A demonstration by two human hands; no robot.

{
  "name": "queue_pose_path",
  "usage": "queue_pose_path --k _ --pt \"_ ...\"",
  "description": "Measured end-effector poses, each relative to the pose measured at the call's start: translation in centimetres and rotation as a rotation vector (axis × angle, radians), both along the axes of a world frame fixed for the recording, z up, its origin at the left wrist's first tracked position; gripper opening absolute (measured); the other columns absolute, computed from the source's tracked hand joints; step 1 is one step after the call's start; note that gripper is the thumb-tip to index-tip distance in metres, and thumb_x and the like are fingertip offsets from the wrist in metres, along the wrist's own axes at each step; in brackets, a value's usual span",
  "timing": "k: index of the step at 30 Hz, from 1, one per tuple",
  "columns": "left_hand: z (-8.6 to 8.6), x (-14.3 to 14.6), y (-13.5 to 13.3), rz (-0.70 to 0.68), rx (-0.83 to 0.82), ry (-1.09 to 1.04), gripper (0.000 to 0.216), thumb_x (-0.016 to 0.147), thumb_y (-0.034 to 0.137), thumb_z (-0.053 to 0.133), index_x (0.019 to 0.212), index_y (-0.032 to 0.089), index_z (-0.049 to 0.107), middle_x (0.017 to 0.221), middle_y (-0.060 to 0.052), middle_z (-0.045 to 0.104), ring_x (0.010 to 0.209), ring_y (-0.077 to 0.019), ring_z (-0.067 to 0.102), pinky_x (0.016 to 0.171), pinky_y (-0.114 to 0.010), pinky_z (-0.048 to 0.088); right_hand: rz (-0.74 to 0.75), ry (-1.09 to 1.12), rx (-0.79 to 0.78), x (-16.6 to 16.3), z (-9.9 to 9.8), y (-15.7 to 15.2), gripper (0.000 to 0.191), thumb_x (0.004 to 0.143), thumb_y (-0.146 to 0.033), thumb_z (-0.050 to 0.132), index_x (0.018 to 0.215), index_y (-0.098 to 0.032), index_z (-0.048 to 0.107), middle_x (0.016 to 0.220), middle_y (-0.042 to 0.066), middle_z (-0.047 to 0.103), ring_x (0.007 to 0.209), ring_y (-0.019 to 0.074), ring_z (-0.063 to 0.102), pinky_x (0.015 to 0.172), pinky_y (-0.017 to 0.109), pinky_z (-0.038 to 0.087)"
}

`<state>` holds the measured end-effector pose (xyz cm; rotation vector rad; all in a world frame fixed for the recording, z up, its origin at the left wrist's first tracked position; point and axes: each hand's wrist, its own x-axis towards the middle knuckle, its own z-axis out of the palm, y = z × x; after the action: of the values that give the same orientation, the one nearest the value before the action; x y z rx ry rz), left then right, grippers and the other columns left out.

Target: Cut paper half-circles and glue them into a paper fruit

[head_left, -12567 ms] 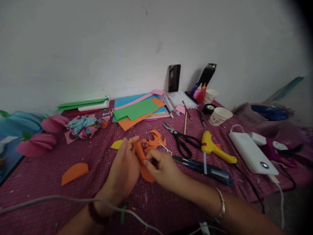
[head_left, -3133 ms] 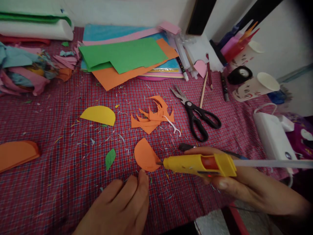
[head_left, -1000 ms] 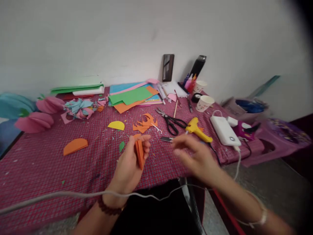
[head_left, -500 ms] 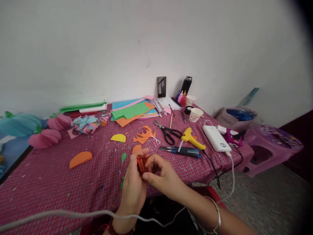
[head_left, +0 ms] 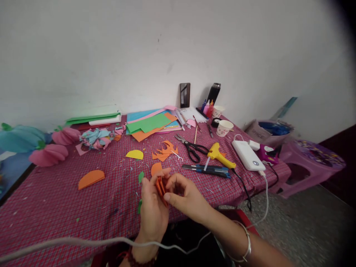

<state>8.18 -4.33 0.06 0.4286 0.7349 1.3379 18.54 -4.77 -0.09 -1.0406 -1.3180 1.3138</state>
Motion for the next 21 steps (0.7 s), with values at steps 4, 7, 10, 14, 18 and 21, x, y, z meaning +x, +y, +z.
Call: queue_pose_path --k 4,7,10,14,18,21 --pt "-0.18 0.07 -0.16 -0.022 0.040 0.047 0.050 0.082 0.062 0.051 0.088 0.018 0.074 0.093 -0.008 0.071 0.096 -0.0245 0.063 0.093 -0.038 0.045 -0.015 -0.016 0.008 -0.05 0.28 -0.06 0.015 0.073 -0.024 0.063 0.076 -0.022 0.048 0.068 -0.005 0.046 0.061 0.0131 0.041 0.058 0.027 0.034" --pt "-0.30 0.09 -0.34 -0.015 0.083 0.109 0.049 0.084 0.060 0.048 0.088 0.019 0.074 0.098 -0.008 0.070 0.103 -0.0251 0.060 0.097 -0.038 0.042 -0.026 -0.038 0.013 -0.09 0.55 -0.21 0.014 0.071 -0.022 0.061 0.076 -0.022 0.048 0.068 -0.005 0.047 0.061 0.0133 0.042 0.058 0.027 0.034" --pt "-0.30 0.11 -0.50 -0.006 0.106 0.175 0.049 0.086 0.059 0.045 0.090 0.020 0.075 0.103 -0.007 0.068 0.106 -0.0239 0.058 0.098 -0.035 0.040 -0.015 -0.028 0.025 -0.06 0.63 -0.37 0.015 0.071 -0.022 0.062 0.077 -0.022 0.049 0.068 -0.004 0.048 0.062 0.0133 0.043 0.060 0.028 0.035" --pt "-0.27 0.15 -0.64 -0.024 0.178 0.236 0.050 0.090 0.056 0.039 0.093 0.021 0.076 0.106 -0.005 0.064 0.104 -0.0216 0.056 0.097 -0.031 0.040 0.004 0.017 0.045 0.08 0.67 -0.52 0.020 0.073 -0.031 0.067 0.079 -0.022 0.050 0.070 -0.004 0.049 0.064 0.0136 0.043 0.062 0.028 0.036" --pt "-0.41 0.13 -0.71 -0.024 0.239 0.294 0.052 0.091 0.055 0.036 0.096 0.022 0.076 0.109 -0.005 0.060 0.109 -0.0227 0.053 0.098 -0.031 0.039 0.004 0.046 0.051 0.13 0.91 -0.58 0.025 0.073 -0.037 0.069 0.078 -0.022 0.050 0.071 -0.003 0.049 0.064 0.0135 0.042 0.061 0.028 0.036" --pt "-0.54 0.12 -0.70 -0.023 0.271 0.329 0.052 0.091 0.056 0.036 0.097 0.022 0.075 0.109 -0.006 0.058 0.109 -0.0232 0.051 0.098 -0.032 0.039 0.000 0.042 0.056 0.15 1.00 -0.57 0.022 0.074 -0.033 0.067 0.077 -0.021 0.049 0.071 -0.003 0.050 0.064 0.0135 0.043 0.061 0.028 0.036"
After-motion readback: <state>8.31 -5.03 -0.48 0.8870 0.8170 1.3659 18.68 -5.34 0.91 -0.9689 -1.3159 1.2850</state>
